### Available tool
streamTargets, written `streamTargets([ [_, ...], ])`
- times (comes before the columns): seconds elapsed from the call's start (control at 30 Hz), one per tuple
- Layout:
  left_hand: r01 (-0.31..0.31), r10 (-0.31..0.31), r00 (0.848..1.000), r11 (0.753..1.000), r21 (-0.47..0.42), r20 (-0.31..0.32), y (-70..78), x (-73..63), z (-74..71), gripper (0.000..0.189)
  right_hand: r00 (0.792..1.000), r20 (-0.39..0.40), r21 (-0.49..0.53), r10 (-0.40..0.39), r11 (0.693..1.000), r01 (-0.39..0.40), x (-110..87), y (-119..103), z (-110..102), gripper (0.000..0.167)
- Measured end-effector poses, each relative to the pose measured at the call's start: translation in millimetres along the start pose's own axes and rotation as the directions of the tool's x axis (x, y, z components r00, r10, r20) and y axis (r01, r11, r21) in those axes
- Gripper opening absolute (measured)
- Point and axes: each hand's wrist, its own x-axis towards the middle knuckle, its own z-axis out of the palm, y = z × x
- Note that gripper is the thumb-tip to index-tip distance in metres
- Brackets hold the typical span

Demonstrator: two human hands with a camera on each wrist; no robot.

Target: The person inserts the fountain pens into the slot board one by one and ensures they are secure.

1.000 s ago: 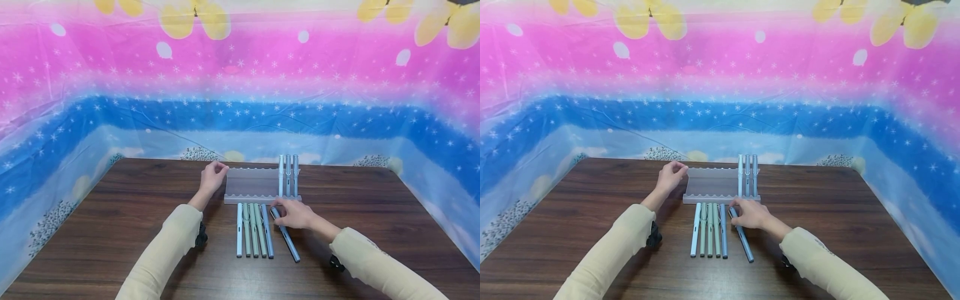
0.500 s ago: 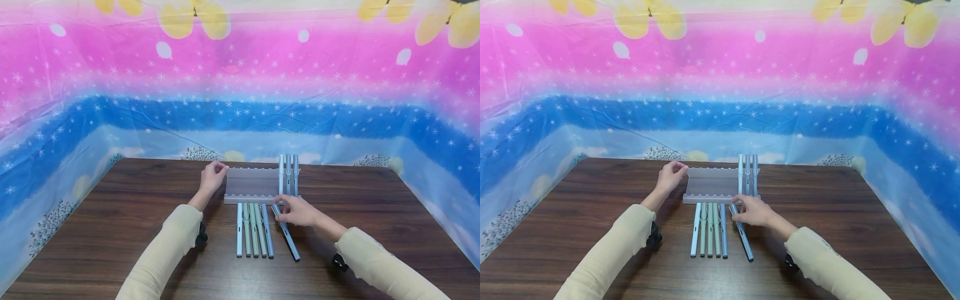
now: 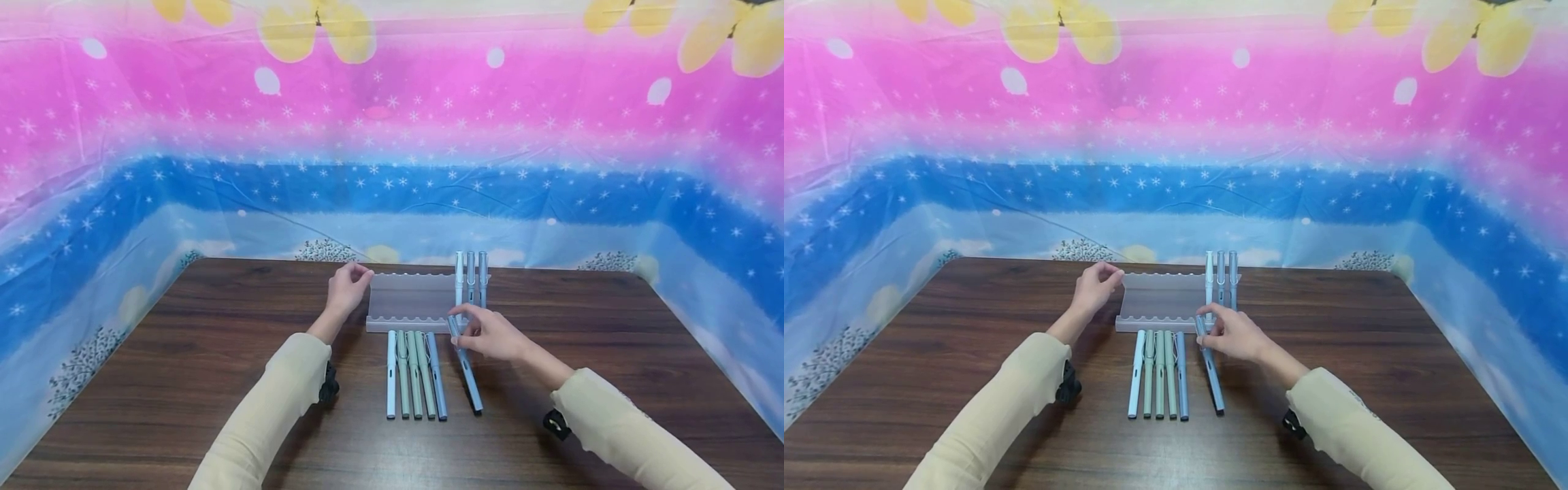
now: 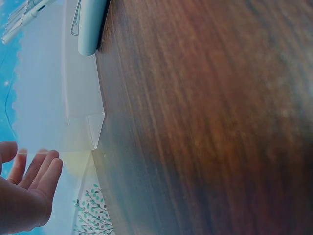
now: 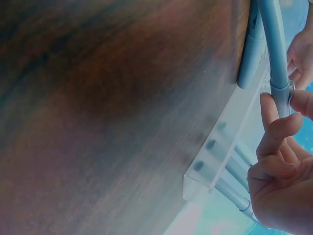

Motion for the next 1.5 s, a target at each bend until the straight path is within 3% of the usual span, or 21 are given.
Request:
streamTargets([
  [0.63,-0.004,0.004,1.0,1.0,0.002,0.001,-0.8,0.4,0.5,0.021,0.991,-0.133,0.091,0.024,0.996,-0.012,4.8,2.2,-13.1,0.047],
  [1.1,-0.006,0.006,1.0,1.0,0.005,-0.001,-1.8,0.1,0.4,0.021,0.972,-0.235,0.007,0.005,1.0,-0.003,13.1,6.6,-18.5,0.048],
  [1.5,-0.009,0.009,1.0,1.0,0.001,0.003,-2.1,-0.1,0.0,0.021,0.95,-0.313,-0.004,0.001,1.0,-0.003,19.8,3.3,-24.4,0.05],
])
